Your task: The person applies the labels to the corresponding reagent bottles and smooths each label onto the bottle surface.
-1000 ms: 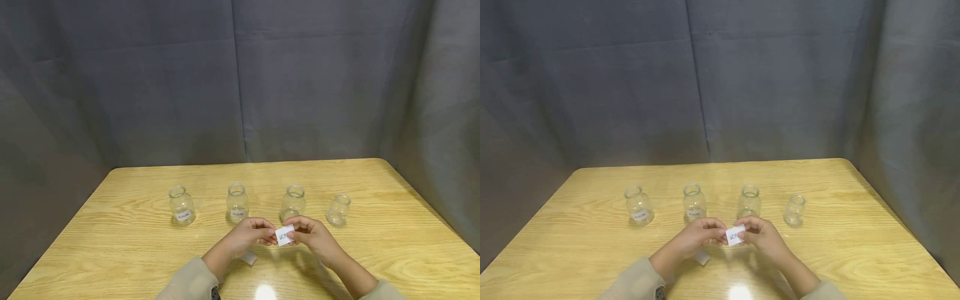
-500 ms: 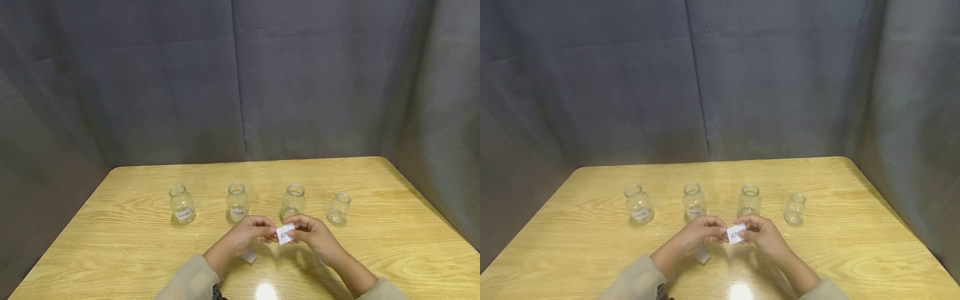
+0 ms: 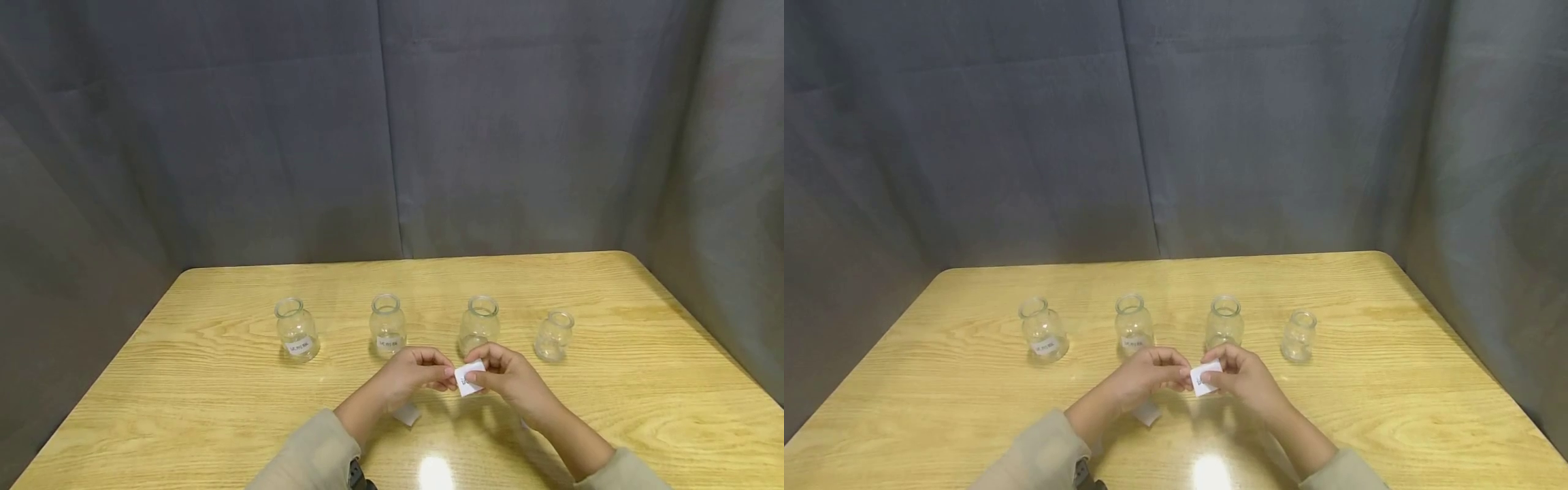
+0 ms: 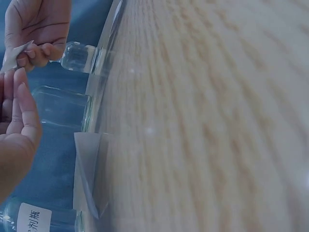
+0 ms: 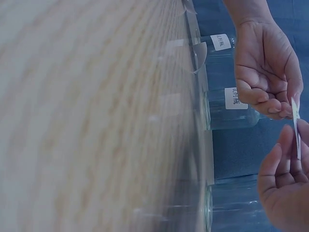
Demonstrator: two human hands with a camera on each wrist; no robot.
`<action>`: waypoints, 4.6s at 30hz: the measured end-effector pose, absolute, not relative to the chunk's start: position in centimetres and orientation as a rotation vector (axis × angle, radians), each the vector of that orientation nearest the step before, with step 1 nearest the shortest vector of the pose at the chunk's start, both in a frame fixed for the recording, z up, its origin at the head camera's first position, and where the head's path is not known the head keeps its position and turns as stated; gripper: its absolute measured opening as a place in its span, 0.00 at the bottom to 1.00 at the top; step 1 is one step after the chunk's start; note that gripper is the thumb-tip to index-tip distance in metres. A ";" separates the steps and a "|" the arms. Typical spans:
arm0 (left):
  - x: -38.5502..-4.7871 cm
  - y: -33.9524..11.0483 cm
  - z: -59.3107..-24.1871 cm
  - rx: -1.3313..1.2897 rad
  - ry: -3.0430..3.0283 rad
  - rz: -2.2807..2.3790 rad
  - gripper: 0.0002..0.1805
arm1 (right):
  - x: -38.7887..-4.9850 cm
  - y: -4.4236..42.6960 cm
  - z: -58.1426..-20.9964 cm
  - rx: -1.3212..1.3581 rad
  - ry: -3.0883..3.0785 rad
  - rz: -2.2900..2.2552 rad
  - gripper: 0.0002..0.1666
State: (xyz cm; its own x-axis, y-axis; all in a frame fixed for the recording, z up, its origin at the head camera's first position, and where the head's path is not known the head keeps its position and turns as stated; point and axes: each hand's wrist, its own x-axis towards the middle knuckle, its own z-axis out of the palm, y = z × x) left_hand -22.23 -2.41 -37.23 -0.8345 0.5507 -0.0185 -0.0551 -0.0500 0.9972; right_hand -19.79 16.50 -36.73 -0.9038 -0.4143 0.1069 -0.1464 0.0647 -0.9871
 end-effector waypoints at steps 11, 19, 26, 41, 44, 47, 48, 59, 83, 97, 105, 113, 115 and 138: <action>-22.2 -2.4 -37.5 0.501 1.757 1.962 0.10 | -19.8 16.3 -36.9 -0.567 2.102 -1.962 0.20; -22.2 -2.5 -37.4 0.511 1.711 1.963 0.11 | -19.6 16.5 -36.9 -0.557 2.128 -1.965 0.20; -22.0 -2.5 -37.3 0.511 1.726 1.956 0.11 | -19.5 16.4 -36.8 -0.558 2.110 -1.983 0.21; -22.0 -2.7 -37.2 0.580 1.724 1.888 0.12 | -19.5 16.6 -36.7 -0.615 2.056 -1.970 0.18; -22.0 -2.6 -37.2 0.565 1.732 1.888 0.11 | -19.5 16.5 -36.7 -0.611 2.059 -1.965 0.16; -21.9 -2.6 -37.2 0.548 1.733 1.895 0.11 | -19.5 16.4 -36.8 -0.608 2.066 -1.956 0.15; -21.9 -2.6 -37.2 0.546 1.733 1.898 0.10 | -19.5 16.4 -36.8 -0.607 2.066 -1.954 0.16; -21.9 -2.7 -37.5 0.506 1.758 1.901 0.10 | -19.5 16.1 -37.0 -0.575 2.115 -1.952 0.21; -22.1 -2.6 -37.0 0.447 1.975 1.873 0.09 | -19.2 16.7 -36.5 -0.360 2.403 -1.903 0.09; -21.9 -2.5 -36.9 0.534 2.019 1.774 0.08 | -18.9 16.1 -36.7 -0.484 2.314 -1.839 0.17; -21.9 -2.0 -37.1 0.530 2.052 1.754 0.07 | -18.8 15.7 -36.9 -0.466 2.311 -1.839 0.17; -21.7 -1.7 -36.9 0.556 2.097 1.701 0.07 | -18.7 15.5 -36.8 -0.531 2.320 -1.834 0.16; -21.7 -1.7 -37.0 0.552 2.096 1.701 0.07 | -18.6 15.5 -36.8 -0.536 2.316 -1.827 0.16; -21.1 -2.0 -36.4 0.473 2.043 1.777 0.06 | -18.7 16.2 -36.9 -0.541 2.289 -1.842 0.13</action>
